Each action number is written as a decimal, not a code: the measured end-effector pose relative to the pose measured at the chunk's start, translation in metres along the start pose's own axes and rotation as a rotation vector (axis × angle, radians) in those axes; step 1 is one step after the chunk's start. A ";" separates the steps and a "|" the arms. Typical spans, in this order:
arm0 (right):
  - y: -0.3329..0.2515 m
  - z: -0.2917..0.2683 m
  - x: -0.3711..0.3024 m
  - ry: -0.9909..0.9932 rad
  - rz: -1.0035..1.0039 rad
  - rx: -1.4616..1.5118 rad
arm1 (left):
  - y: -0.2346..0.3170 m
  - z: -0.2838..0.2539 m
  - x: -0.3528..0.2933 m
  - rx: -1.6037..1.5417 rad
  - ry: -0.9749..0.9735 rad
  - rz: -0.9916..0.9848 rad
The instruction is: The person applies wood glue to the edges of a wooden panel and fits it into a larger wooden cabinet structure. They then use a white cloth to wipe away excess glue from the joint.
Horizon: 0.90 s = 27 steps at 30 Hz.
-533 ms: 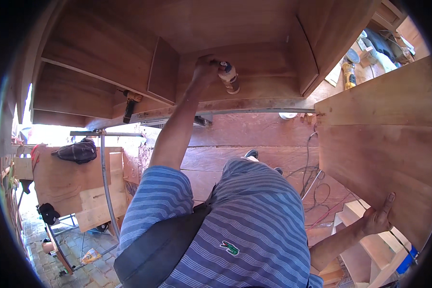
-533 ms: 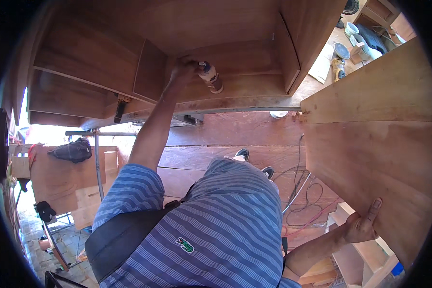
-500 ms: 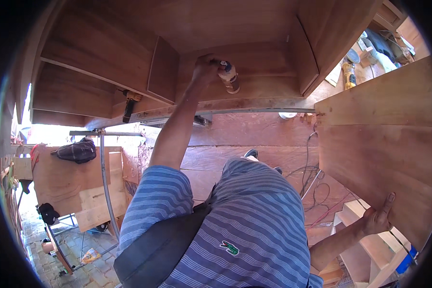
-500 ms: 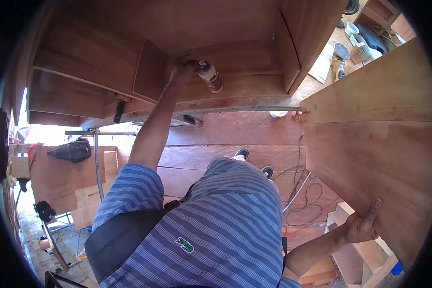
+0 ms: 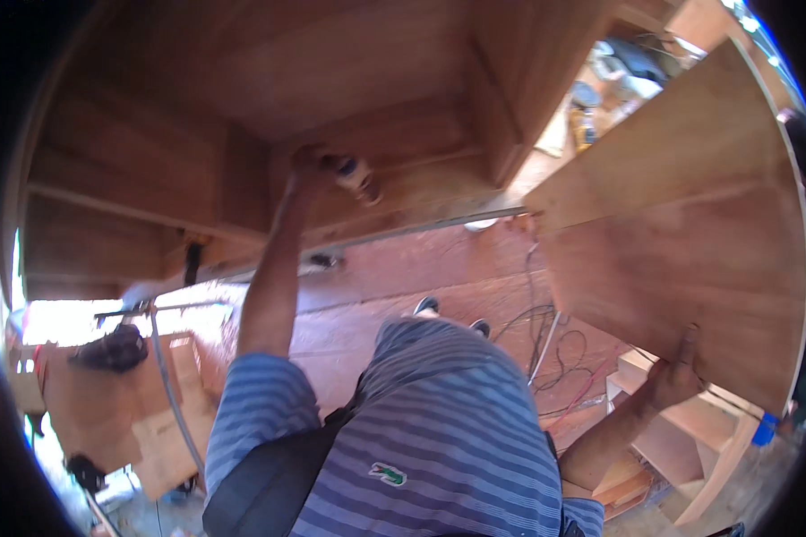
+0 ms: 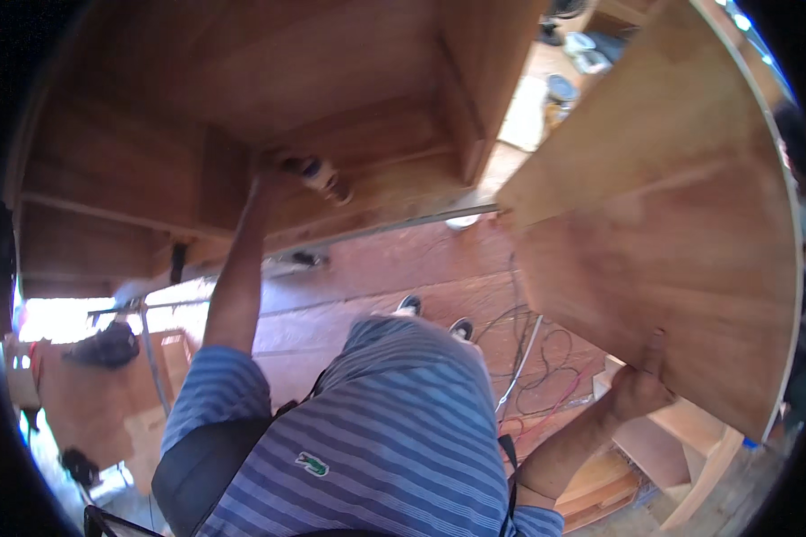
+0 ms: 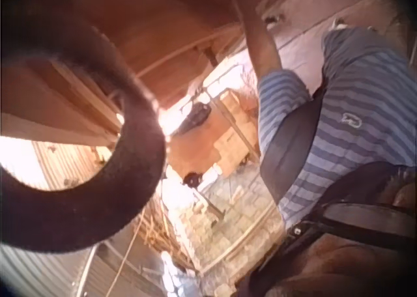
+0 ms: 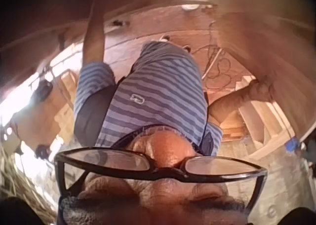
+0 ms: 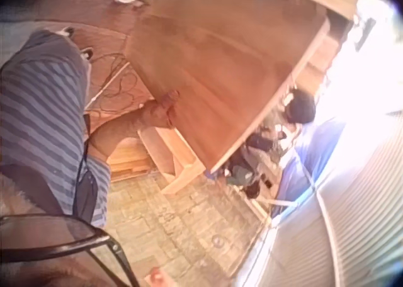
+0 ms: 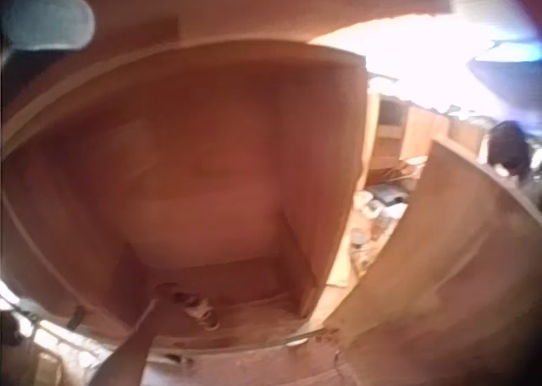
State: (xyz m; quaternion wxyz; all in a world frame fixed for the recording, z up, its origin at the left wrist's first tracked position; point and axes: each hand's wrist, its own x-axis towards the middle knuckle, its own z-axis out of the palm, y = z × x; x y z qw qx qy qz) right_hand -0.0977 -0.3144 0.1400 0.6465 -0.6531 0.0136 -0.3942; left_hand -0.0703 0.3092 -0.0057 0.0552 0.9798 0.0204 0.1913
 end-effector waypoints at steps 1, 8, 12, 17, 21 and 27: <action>-0.005 0.007 -0.004 -0.017 -0.005 0.020 | -0.012 0.002 0.003 -0.329 -0.066 -0.134; -0.019 0.004 -0.012 -0.050 -0.021 -0.099 | 0.029 -0.040 0.040 -0.859 -0.336 -0.565; -0.035 0.007 -0.009 -0.073 -0.041 -0.179 | 0.047 -0.059 0.055 -0.865 -0.508 -0.549; -0.041 0.006 -0.008 -0.107 0.088 -0.104 | 0.023 -0.050 0.063 -0.818 -0.572 -0.508; -0.035 -0.001 -0.006 -0.155 0.045 -0.079 | 0.056 -0.068 0.068 -0.806 -0.576 -0.632; -0.034 -0.006 0.005 -0.131 -0.012 -0.016 | 0.039 -0.069 0.059 -0.722 -0.612 -0.334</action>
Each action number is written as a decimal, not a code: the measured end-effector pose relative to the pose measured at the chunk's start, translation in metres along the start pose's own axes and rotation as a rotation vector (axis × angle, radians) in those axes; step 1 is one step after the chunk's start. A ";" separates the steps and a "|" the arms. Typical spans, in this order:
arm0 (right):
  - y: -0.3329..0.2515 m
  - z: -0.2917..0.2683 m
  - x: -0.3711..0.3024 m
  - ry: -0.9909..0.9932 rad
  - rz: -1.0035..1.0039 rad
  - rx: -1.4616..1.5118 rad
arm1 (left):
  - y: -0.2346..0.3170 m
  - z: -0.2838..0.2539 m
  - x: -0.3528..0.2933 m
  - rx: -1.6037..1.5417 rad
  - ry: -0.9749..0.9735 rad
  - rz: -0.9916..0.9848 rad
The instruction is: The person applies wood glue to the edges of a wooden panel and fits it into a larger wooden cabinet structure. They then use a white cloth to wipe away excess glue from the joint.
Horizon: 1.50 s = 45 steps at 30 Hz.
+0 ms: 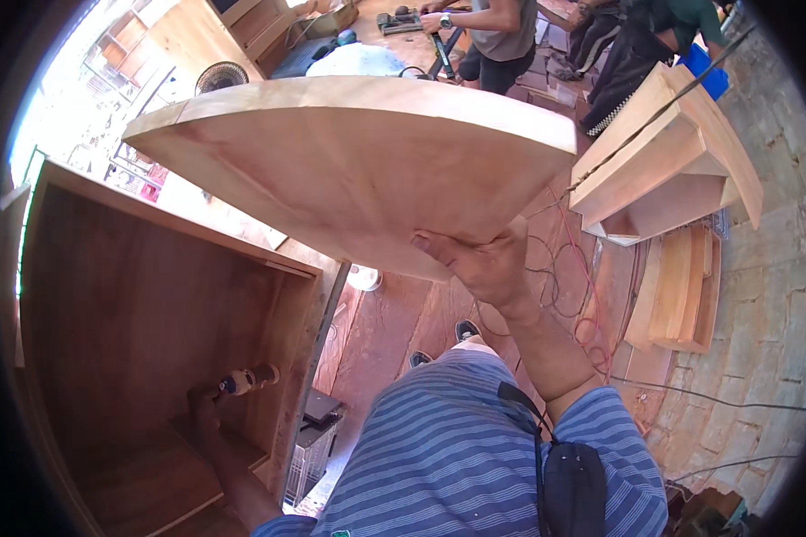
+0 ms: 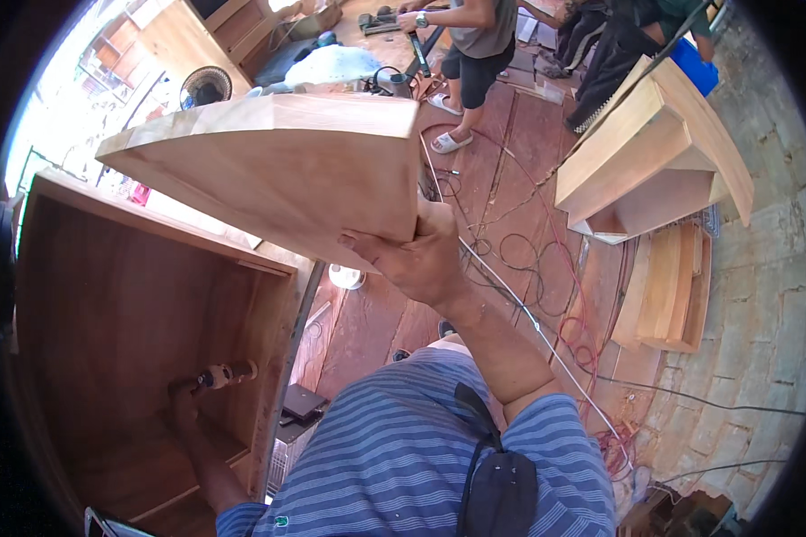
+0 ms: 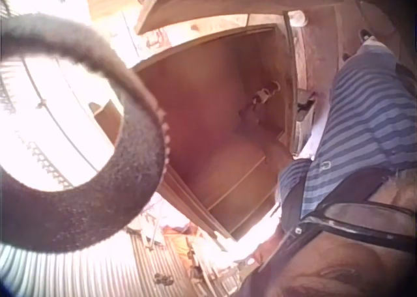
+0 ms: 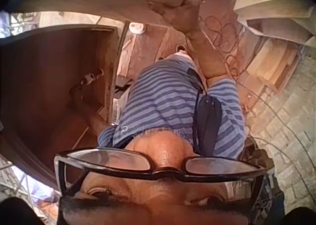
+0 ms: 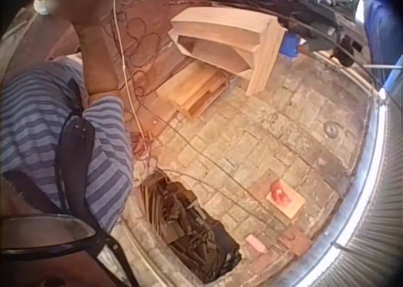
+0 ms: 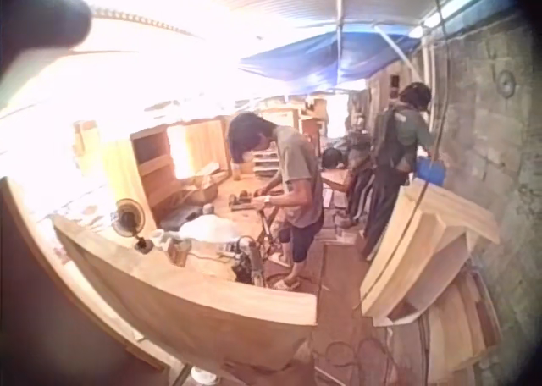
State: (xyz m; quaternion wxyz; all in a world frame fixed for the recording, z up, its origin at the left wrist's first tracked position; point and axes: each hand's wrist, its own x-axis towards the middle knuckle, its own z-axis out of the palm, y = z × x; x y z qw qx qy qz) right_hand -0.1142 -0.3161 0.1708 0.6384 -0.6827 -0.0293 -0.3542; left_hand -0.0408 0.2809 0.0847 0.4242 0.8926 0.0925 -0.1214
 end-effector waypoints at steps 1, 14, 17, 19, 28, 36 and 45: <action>0.001 -0.001 0.001 -0.013 -0.008 0.000 | 0.003 0.002 -0.005 0.089 -0.040 0.103; 0.015 -0.007 0.013 -0.025 -0.021 0.019 | -0.010 -0.004 0.023 0.015 0.063 -0.199; 0.012 -0.004 0.015 -0.039 -0.009 -0.008 | -0.030 -0.003 0.034 0.102 0.117 -0.279; 0.015 -0.001 0.012 -0.046 0.091 -0.016 | -0.060 -0.010 0.040 0.200 0.180 -0.362; 0.049 -0.021 0.000 0.009 -0.024 -0.087 | 0.026 0.030 0.013 0.887 0.247 -0.174; 0.045 -0.007 0.008 0.099 0.065 0.070 | 0.030 0.037 0.008 0.914 0.218 -0.242; 0.055 -0.011 0.006 0.125 0.037 0.061 | 0.040 0.051 0.004 1.006 0.245 -0.153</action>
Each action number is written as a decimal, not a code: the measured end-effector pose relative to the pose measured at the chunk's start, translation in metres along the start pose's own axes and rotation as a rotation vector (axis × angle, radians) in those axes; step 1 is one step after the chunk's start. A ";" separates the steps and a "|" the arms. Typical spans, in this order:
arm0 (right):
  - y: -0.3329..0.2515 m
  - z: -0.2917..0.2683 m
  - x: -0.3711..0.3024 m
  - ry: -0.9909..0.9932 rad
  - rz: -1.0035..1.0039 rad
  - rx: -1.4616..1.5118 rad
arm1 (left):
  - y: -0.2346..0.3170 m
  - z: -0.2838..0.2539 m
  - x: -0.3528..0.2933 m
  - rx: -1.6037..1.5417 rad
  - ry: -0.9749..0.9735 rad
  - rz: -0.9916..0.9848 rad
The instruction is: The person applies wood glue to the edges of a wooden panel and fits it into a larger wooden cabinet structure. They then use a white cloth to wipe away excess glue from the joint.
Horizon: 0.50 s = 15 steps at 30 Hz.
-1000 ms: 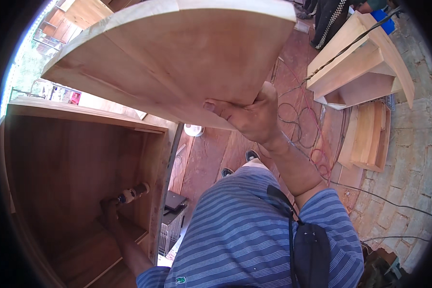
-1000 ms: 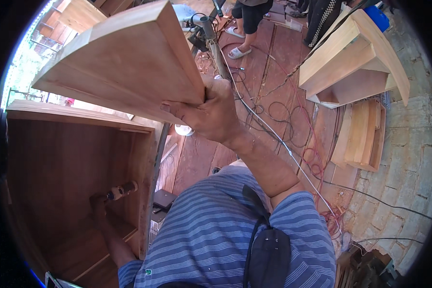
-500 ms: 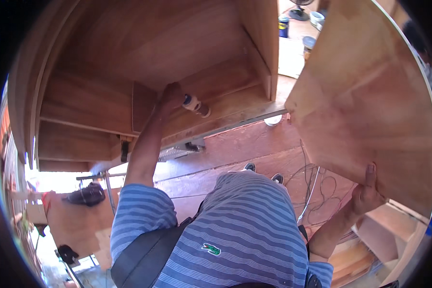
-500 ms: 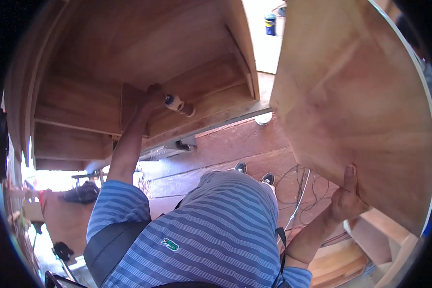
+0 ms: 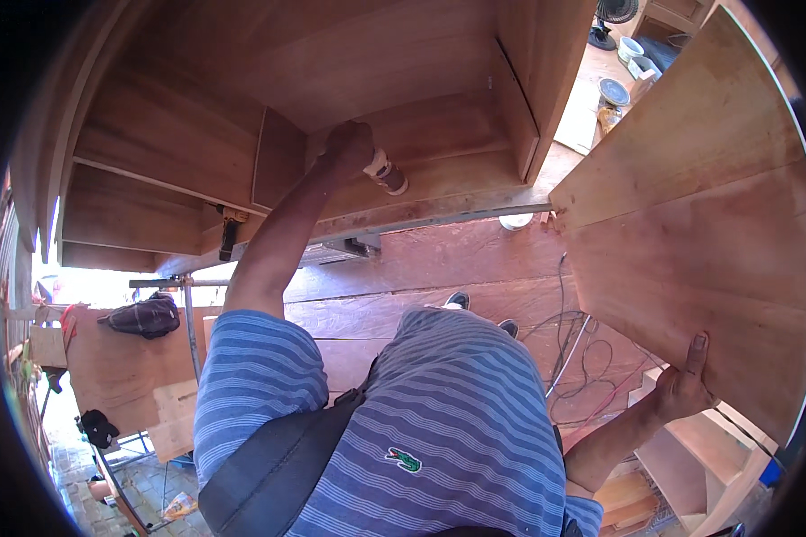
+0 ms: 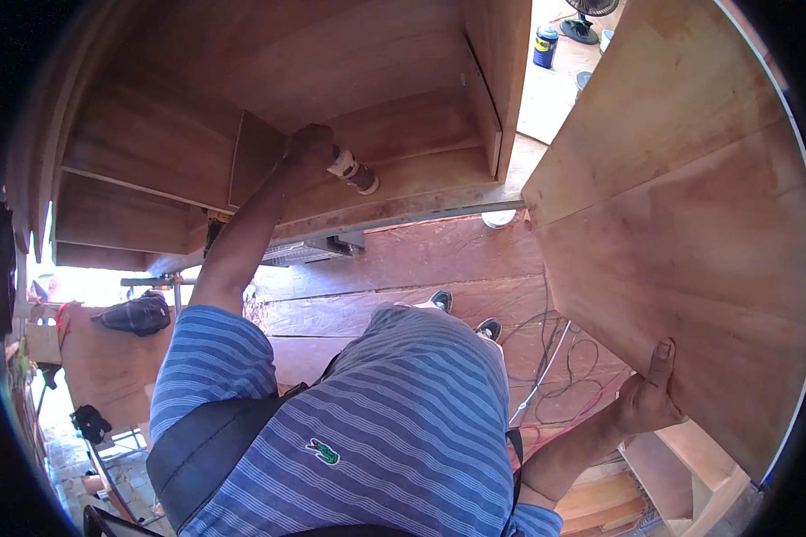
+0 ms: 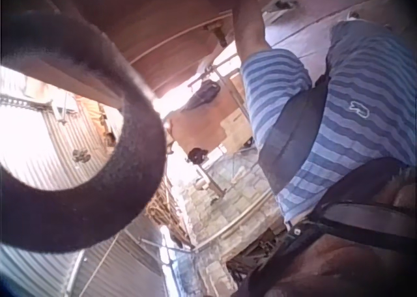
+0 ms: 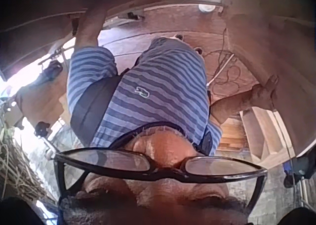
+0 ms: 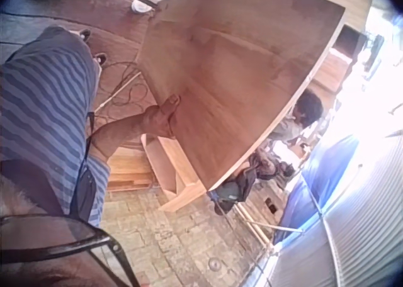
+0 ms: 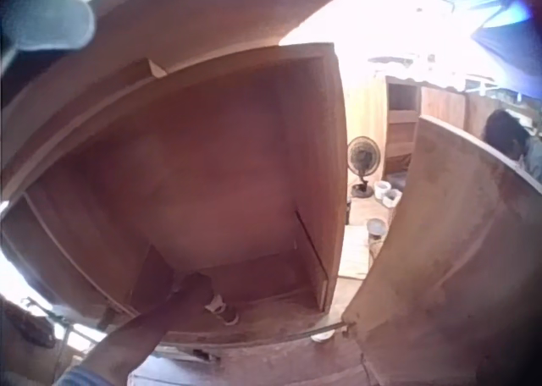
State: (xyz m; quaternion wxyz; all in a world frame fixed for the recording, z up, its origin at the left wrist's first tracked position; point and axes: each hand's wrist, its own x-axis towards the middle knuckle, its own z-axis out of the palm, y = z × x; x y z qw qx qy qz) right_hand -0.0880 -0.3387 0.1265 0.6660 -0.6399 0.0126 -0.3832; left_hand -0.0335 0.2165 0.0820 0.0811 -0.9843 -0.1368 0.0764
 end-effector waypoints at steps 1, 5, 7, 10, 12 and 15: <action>-0.004 0.006 -0.001 0.003 -0.010 0.017 | -0.005 0.014 0.007 0.054 0.011 0.024; -0.009 0.007 0.000 0.026 -0.014 -0.002 | 0.000 0.020 0.008 0.034 0.087 -0.047; -0.008 -0.002 0.001 -0.014 0.030 -0.047 | 0.000 0.023 0.010 -0.005 0.120 -0.064; -0.015 0.002 -0.001 -0.030 0.026 -0.051 | -0.022 0.065 0.022 -0.016 0.276 -0.044; -0.018 0.005 -0.001 -0.015 0.019 -0.052 | -0.027 0.078 0.024 -0.123 0.385 -0.079; -0.018 0.005 -0.003 0.016 0.023 -0.048 | -0.025 0.081 0.018 -0.546 0.416 -0.220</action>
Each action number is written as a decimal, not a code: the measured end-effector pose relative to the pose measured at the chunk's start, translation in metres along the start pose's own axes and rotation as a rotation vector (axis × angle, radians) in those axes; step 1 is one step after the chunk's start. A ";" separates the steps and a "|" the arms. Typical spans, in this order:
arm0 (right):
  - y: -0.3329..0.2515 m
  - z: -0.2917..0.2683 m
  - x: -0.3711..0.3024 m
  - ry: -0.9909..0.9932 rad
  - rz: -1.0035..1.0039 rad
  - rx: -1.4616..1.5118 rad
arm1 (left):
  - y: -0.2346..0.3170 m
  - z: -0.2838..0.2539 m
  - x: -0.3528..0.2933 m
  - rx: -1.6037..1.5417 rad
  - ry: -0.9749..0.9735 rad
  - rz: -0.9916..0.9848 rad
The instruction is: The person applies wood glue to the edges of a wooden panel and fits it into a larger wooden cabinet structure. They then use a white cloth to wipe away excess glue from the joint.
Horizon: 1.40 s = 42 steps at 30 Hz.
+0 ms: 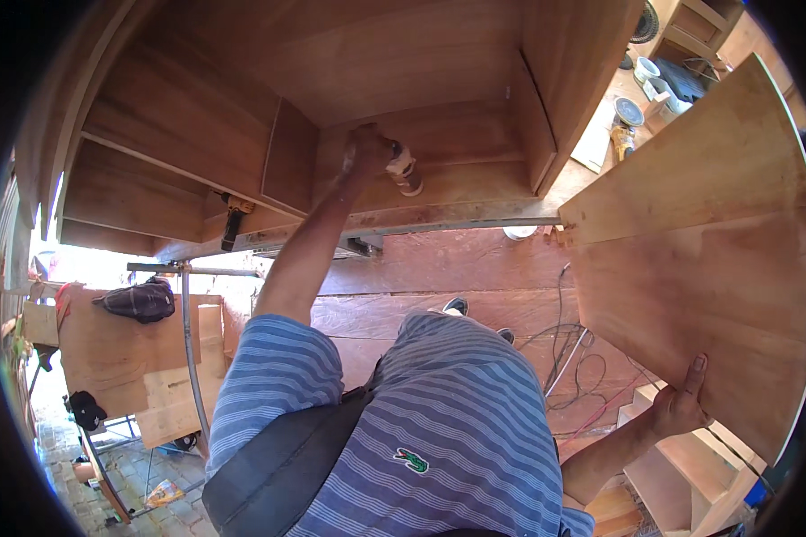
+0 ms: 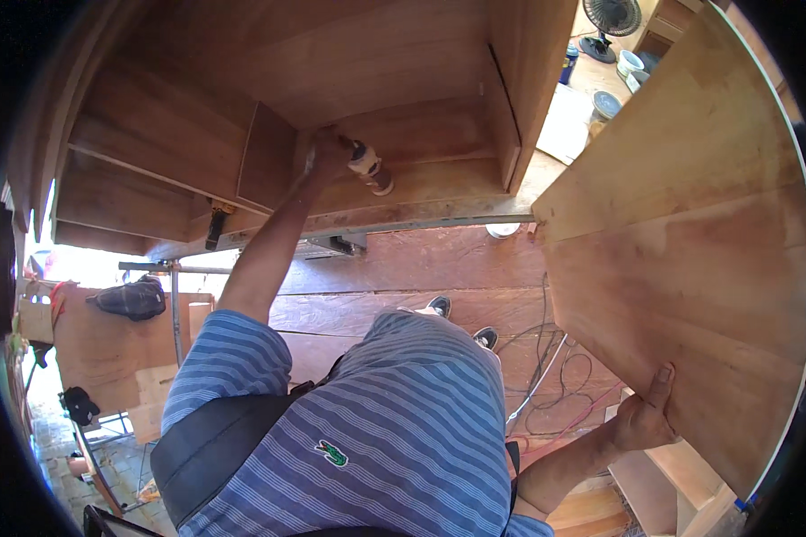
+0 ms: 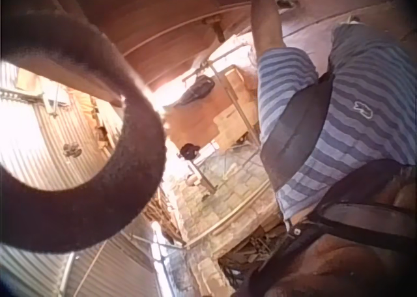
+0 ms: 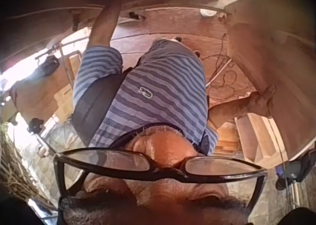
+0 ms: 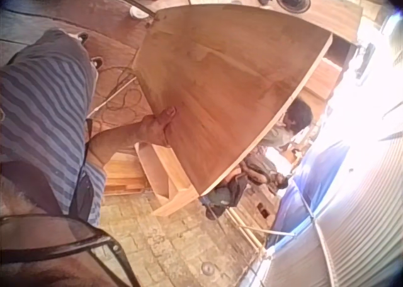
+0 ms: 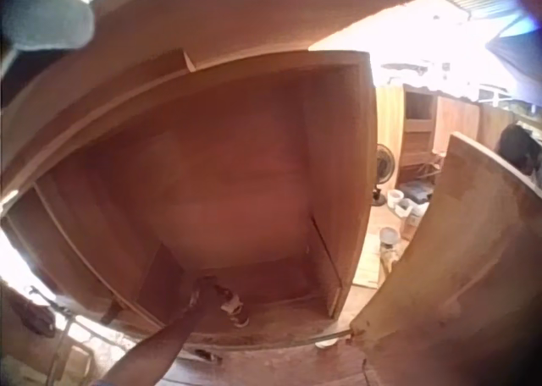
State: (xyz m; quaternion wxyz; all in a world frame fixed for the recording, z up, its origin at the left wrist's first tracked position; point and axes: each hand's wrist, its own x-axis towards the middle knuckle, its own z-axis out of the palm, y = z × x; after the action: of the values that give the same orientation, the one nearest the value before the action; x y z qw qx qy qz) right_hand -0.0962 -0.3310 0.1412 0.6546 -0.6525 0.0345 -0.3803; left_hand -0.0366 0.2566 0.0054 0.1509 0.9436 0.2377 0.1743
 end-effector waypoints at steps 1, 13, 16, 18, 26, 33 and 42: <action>0.001 -0.001 0.002 0.014 -0.011 0.015 | -0.001 -0.001 0.000 -0.186 -0.049 -0.085; -0.003 0.004 0.001 0.013 -0.049 0.037 | -0.012 0.000 -0.007 -1.263 -0.190 -0.531; -0.002 0.004 0.001 0.002 -0.050 0.032 | 0.006 -0.020 -0.014 -1.264 -0.182 -0.572; -0.001 0.004 0.001 -0.006 -0.046 0.039 | 0.005 -0.023 -0.017 -1.200 -0.180 -0.559; -0.011 0.014 -0.003 -0.009 -0.059 0.035 | -0.002 -0.020 -0.006 -0.954 -0.284 -0.434; -0.011 0.010 -0.004 -0.005 -0.057 0.002 | 0.004 -0.027 -0.001 -0.942 -0.335 -0.499; -0.011 0.012 -0.007 -0.007 -0.039 0.011 | 0.003 -0.026 -0.002 -0.873 -0.363 -0.447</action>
State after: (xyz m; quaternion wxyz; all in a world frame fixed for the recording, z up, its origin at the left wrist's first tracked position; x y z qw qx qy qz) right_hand -0.0996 -0.3154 0.1495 0.6508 -0.6506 0.0172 -0.3909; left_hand -0.0471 0.2588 0.0288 0.6023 0.7342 0.3087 0.0542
